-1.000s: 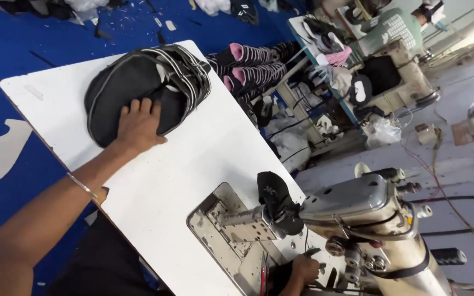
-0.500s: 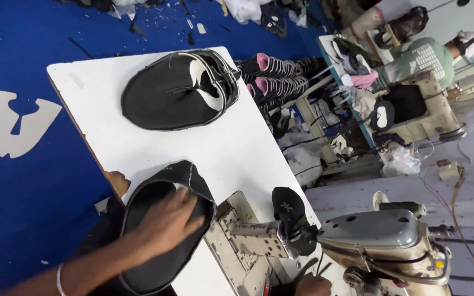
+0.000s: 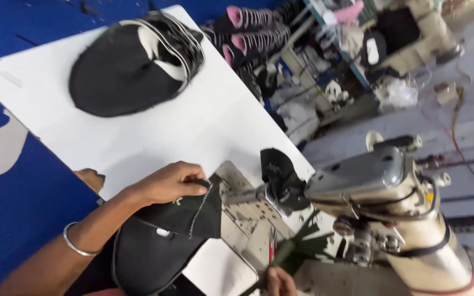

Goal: The person uses a sewing machine to stitch a green elastic strap onto the upper part of a black slipper. They repeatedly guide the slipper under the needle, sew the strap, and then cut the thread with scissors before moving the finished slipper aside and picking up a new one.

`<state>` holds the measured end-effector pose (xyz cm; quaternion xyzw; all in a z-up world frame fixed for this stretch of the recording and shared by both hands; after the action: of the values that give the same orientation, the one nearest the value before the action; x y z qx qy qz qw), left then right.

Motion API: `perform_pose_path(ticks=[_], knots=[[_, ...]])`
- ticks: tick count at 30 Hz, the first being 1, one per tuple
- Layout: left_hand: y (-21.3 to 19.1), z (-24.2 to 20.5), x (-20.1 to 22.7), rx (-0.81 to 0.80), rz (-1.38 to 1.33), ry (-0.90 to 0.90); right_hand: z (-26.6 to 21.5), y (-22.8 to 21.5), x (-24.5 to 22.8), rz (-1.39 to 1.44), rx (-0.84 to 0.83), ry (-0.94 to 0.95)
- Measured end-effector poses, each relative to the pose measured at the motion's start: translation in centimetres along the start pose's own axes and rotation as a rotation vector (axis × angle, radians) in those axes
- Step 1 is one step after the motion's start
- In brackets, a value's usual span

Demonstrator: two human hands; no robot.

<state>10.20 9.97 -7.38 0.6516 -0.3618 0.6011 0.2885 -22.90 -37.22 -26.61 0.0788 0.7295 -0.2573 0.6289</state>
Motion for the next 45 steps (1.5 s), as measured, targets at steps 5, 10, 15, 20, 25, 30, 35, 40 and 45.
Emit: perform_pose_path(ticks=[5, 10, 15, 20, 25, 30, 35, 40, 45], knots=[[3.6, -1.4, 9.2, -0.079, 0.094, 0.15, -3.7, 11.6, -20.1, 0.132, -0.167, -0.149], [6.6, -2.1, 10.3, -0.145, -0.072, 0.271, -4.9, 23.7, -32.2, 0.289, -0.46, 0.139], [6.8, -3.3, 11.4, -0.153, -0.056, 0.224, -4.9, 24.5, -32.6, 0.358, -0.401, 0.166], [7.2, -2.4, 10.6, -0.176, -0.018, 0.125, -5.0, 22.9, -32.7, 0.311, -0.369, 0.205], [8.8, -2.7, 12.1, -0.329, -0.238, 0.227, -2.9, 18.8, -38.4, -0.198, -0.118, -0.191], [9.3, -2.8, 12.7, -0.278, -0.098, 0.299, -1.3, 20.2, -35.4, 0.139, -0.455, -0.09], [9.5, -3.1, 12.1, -0.167, 0.021, 0.198, -1.4, 20.0, -33.5, 0.21, -0.317, 0.002], [9.8, -2.9, 11.8, -0.12, 0.025, 0.221, -1.7, 19.8, -33.3, 0.203, -0.321, -0.047], [10.0, -2.3, 11.6, -0.154, 0.007, 0.114, -1.3, 19.7, -32.4, 0.186, -0.331, -0.024]])
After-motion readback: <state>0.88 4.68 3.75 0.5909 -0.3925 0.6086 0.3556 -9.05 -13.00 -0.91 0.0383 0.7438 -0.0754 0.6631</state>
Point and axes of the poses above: each hand's wrist, its own z-axis towards the middle knuckle, its own y-axis out of the palm, x = y × z, the point moved 7 cm from there along z, towards the middle knuckle, and after that the axes turned 13 degrees about -x, right-handed, at the moved point
